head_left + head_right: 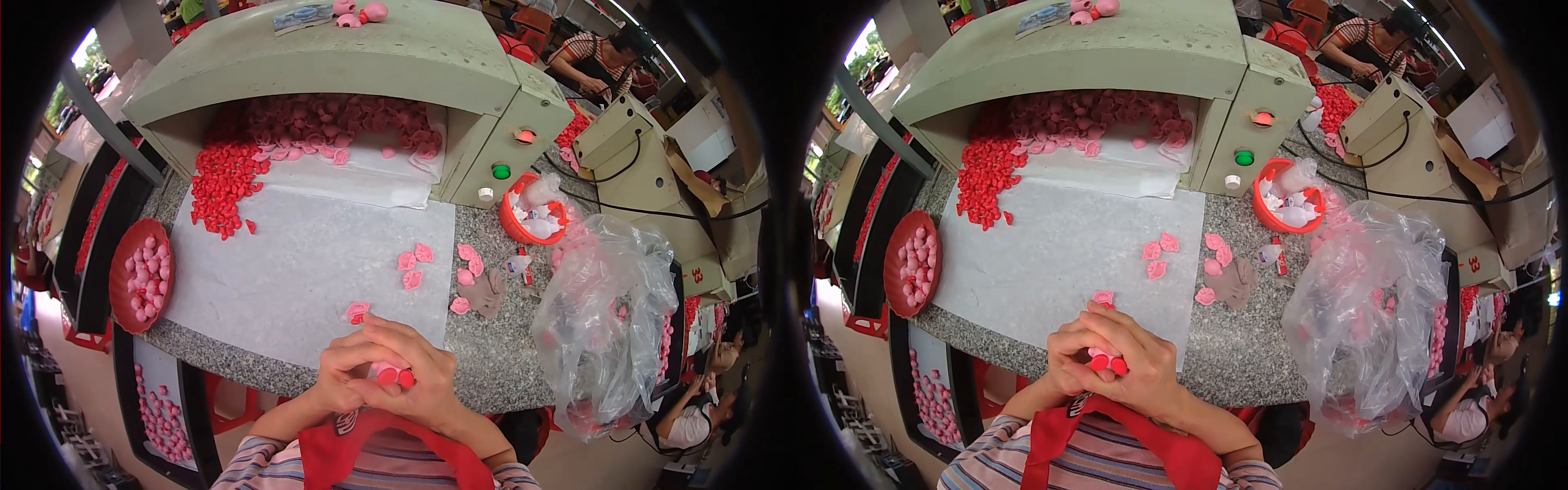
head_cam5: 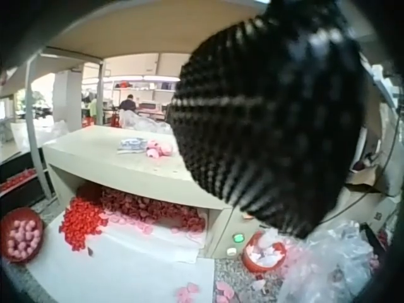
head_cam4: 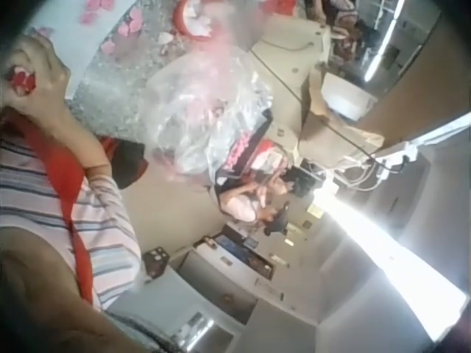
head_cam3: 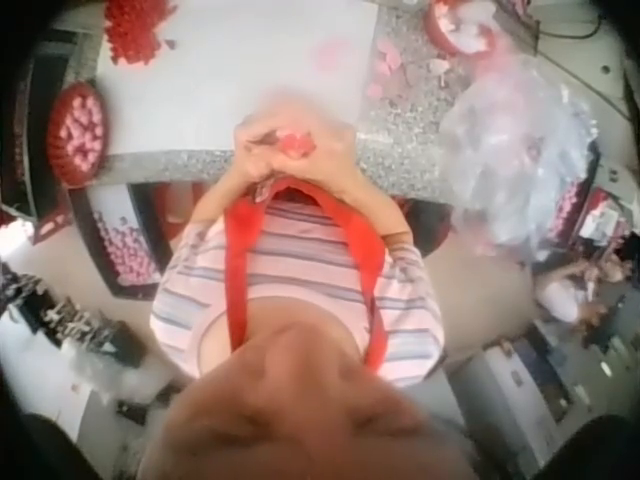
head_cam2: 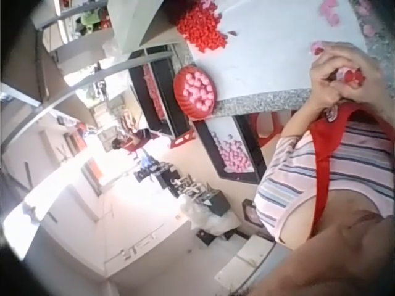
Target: Apply glue to small pink toy components and press them together to assemble pieces at a factory workbench.
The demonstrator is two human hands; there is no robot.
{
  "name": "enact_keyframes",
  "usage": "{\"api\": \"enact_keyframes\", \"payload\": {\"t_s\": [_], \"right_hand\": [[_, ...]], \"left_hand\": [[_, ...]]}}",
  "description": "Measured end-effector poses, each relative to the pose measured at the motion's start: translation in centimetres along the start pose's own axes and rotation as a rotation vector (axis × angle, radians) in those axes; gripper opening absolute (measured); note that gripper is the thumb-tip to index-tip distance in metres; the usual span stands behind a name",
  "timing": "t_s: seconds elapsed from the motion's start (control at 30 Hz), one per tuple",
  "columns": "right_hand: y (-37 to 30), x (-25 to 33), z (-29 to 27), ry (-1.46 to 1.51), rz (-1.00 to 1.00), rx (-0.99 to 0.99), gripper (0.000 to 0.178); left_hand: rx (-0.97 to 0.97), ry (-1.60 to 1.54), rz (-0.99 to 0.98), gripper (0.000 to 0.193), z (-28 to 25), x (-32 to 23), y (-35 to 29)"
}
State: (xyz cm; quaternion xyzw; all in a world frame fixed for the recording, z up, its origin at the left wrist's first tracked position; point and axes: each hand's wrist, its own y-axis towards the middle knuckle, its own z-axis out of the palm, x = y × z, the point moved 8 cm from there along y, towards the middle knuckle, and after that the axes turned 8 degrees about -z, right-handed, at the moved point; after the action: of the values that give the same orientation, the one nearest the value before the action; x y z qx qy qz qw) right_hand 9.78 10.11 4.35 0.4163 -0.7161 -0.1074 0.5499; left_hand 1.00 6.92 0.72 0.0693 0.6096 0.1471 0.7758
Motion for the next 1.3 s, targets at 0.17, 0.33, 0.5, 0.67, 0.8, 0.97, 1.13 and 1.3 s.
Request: {"api": "enact_keyframes", "payload": {"t_s": [0.17,0.33,0.5,0.67,0.8,0.97,1.13,1.3], "right_hand": [[0.0,0.1,-0.1,0.016,-0.001,-0.007,0.048],[-0.2,-0.2,-0.1,0.038,0.020,0.015,0.050],[-1.7,-2.5,0.5,0.347,0.048,0.014,0.056],[-3.7,-4.4,1.4,0.528,0.084,-0.003,0.058],[-4.4,-5.3,1.8,0.633,0.128,-0.041,0.058],[-4.6,-5.5,1.8,0.618,0.103,-0.045,0.063],[-5.1,-5.9,1.8,0.691,0.160,-0.027,0.082],[-3.7,-5.1,0.5,0.623,0.275,0.194,0.103]], "left_hand": [[0.133,-0.039,-0.003,0.025,0.6,0.1,-0.3],[0.130,-0.019,-0.034,0.024,0.6,0.3,-0.3],[0.129,0.187,-0.054,0.031,1.2,-0.5,0.2],[0.100,0.396,-0.079,0.035,1.7,-0.5,0.3],[0.118,0.414,-0.090,0.028,1.6,-0.2,0.3],[0.109,0.419,-0.104,0.031,1.4,0.1,0.1],[0.077,0.423,-0.081,0.034,1.5,0.1,0.0],[0.060,0.424,-0.093,0.039,1.3,0.0,-0.3]]}}
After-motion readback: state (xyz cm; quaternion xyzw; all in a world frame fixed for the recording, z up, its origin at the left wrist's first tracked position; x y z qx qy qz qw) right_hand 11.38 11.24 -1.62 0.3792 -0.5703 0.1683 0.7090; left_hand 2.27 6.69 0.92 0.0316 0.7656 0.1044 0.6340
